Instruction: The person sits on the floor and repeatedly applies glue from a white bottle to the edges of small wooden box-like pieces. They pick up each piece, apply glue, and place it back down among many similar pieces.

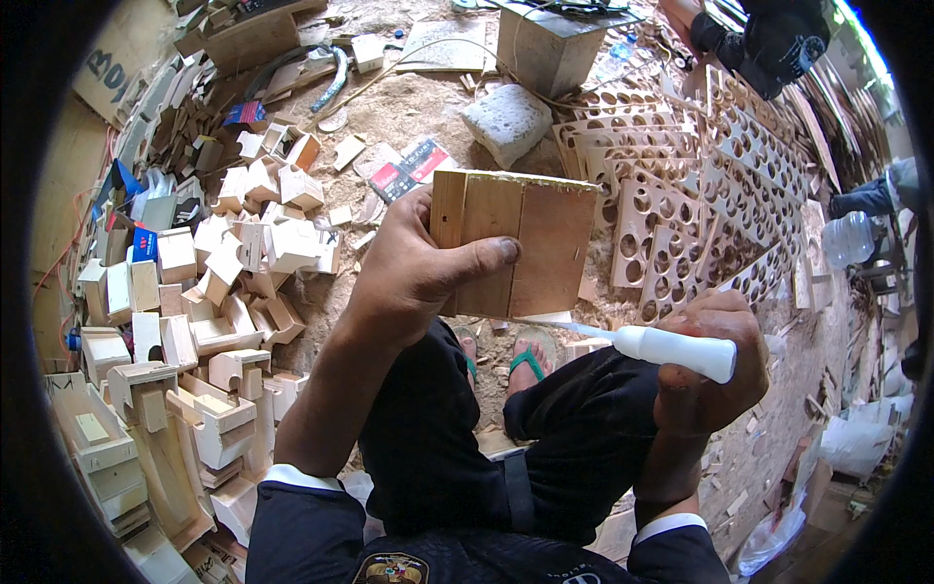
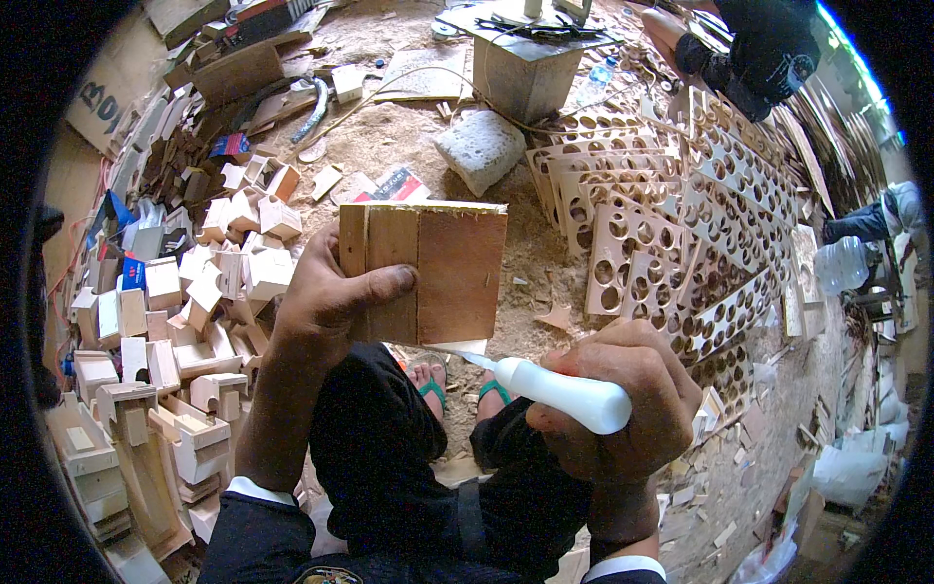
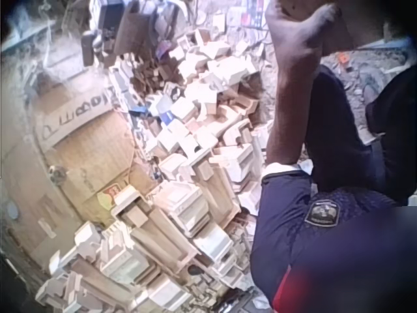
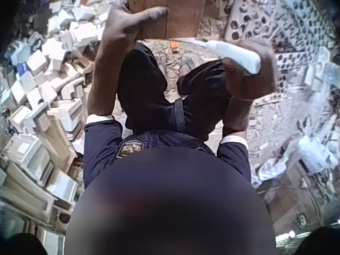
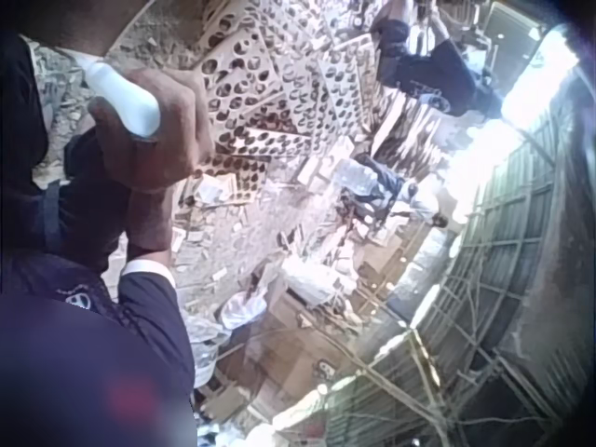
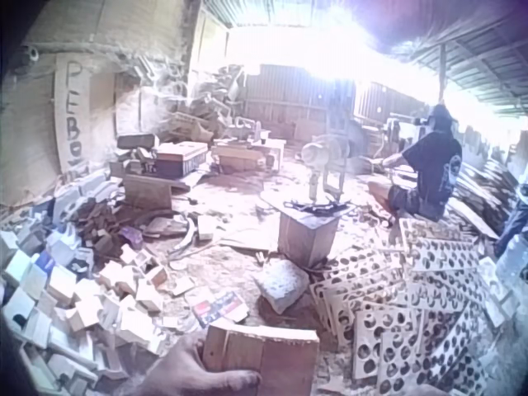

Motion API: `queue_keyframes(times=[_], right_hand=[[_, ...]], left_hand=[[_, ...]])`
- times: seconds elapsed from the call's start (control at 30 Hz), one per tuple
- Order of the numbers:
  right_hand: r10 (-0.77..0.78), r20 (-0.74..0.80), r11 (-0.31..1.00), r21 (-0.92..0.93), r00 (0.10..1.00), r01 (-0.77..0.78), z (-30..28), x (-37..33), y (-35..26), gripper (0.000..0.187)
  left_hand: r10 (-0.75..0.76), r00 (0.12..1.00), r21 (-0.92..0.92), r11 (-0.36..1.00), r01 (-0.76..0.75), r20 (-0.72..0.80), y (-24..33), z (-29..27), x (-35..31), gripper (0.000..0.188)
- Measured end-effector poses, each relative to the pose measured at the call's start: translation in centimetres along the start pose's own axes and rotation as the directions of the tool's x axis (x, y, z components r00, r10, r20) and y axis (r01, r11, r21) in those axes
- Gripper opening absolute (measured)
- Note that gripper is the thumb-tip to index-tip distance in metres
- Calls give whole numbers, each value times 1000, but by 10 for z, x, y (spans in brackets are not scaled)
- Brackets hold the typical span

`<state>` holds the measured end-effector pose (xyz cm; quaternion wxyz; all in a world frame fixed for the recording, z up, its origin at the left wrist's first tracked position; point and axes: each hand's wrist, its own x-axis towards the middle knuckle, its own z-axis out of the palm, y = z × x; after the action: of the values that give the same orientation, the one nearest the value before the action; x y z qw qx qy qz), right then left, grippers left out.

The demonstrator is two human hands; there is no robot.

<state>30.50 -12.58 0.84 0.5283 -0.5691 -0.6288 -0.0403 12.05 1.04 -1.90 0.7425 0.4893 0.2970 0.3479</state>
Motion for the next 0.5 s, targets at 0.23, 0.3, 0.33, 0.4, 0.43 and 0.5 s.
queue_keyframes(times=[0.23, 0.3, 0.33, 0.4, 0.43, 0.5], right_hand=[[270, -251, 960, 148, 930, -239, -9, -9, 11, 62], [261, -280, 954, 218, 924, -204, -15, -15, 17, 49], [332, -354, 940, 204, 874, -275, -14, -17, 20, 47], [368, -508, 920, 317, 779, -229, -9, -22, 25, 47], [374, -593, 924, 304, 713, -232, -7, -24, 26, 48], [322, -472, 921, 358, 821, -155, -12, -26, 32, 37]], left_hand=[[9, 985, 284, 957, -58, 170, -23, -56, 34, 38], [-62, 994, 463, 886, 12, 92, -62, -95, 65, 33], [-29, 999, 526, 851, 1, 44, -88, -116, 79, 32], [84, 970, 908, 379, 180, -227, -155, -144, 98, 39], [3, 950, 863, 420, 282, -312, -187, -150, 101, 49], [-13, 939, 830, 463, 312, -345, -246, -133, 101, 67]])
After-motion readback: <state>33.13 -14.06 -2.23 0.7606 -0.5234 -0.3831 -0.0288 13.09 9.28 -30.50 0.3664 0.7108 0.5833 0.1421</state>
